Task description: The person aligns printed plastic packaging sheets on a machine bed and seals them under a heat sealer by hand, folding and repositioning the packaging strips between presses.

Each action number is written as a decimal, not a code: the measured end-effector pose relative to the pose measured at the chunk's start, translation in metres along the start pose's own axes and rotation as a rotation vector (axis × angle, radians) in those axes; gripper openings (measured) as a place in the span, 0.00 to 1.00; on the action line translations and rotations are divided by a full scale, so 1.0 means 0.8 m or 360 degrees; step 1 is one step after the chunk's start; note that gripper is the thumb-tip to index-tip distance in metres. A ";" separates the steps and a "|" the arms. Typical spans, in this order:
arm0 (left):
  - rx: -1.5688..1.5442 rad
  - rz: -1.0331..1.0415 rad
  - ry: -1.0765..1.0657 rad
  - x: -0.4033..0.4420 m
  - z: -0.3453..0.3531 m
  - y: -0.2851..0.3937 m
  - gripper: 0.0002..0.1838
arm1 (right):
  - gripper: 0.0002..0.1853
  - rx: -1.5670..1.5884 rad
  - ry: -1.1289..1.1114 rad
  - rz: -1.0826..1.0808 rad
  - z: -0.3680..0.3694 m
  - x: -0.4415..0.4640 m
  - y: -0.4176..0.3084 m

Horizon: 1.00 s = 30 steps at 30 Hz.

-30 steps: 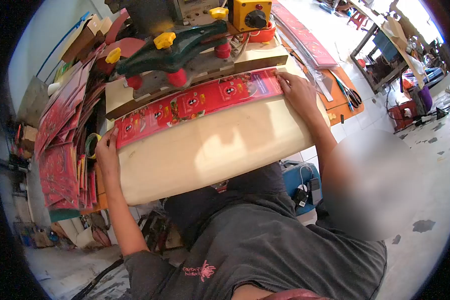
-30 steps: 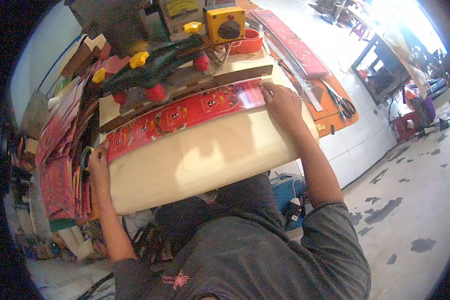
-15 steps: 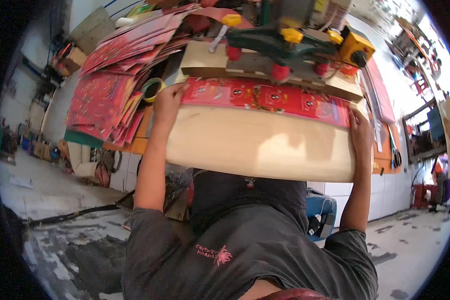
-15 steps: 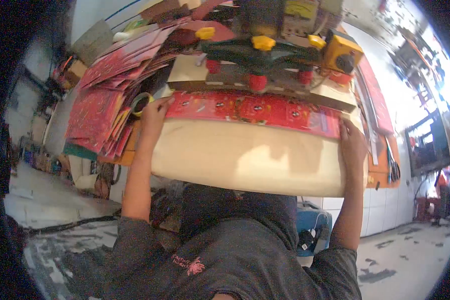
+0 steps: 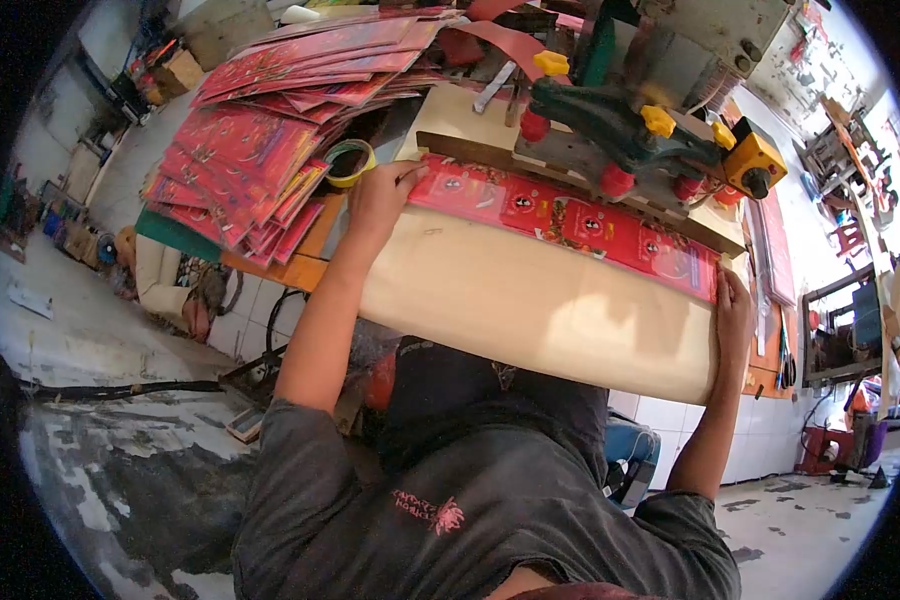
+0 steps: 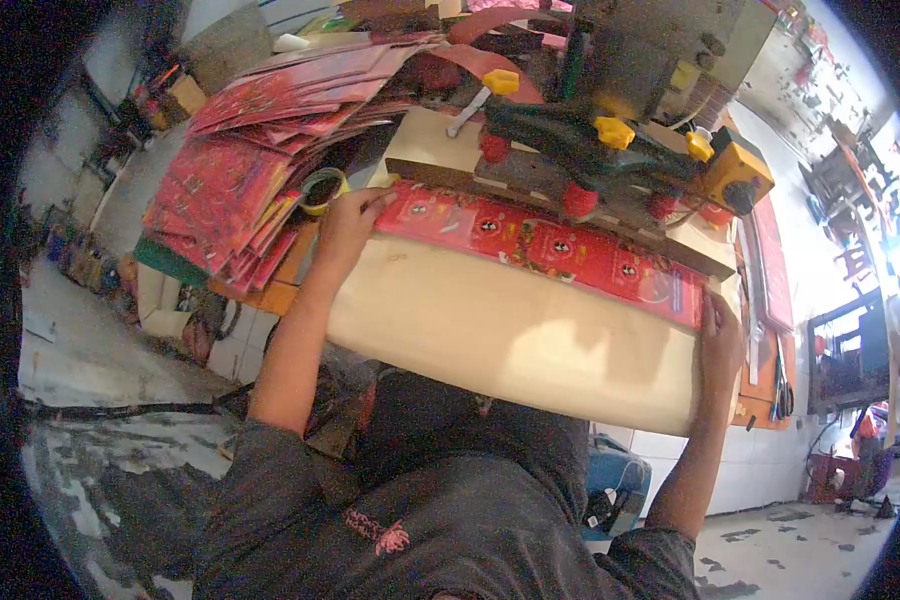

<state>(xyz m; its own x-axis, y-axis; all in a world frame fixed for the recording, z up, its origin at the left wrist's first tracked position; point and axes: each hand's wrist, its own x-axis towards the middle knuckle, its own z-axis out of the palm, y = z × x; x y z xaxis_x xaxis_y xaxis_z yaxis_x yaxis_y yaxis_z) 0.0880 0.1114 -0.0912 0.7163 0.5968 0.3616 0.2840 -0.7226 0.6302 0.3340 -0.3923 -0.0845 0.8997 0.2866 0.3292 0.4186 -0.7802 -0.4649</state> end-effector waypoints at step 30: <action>-0.0089 -0.0028 -0.0161 0.003 -0.002 0.009 0.23 | 0.19 -0.0187 0.0060 0.0099 -0.003 -0.005 0.001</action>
<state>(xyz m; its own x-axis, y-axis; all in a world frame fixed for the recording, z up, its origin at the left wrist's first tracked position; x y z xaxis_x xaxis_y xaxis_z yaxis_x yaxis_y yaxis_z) 0.0909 0.1079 -0.0849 0.7730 0.5691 0.2804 0.2632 -0.6899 0.6744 0.3302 -0.3952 -0.0844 0.9172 0.2162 0.3347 0.3429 -0.8562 -0.3866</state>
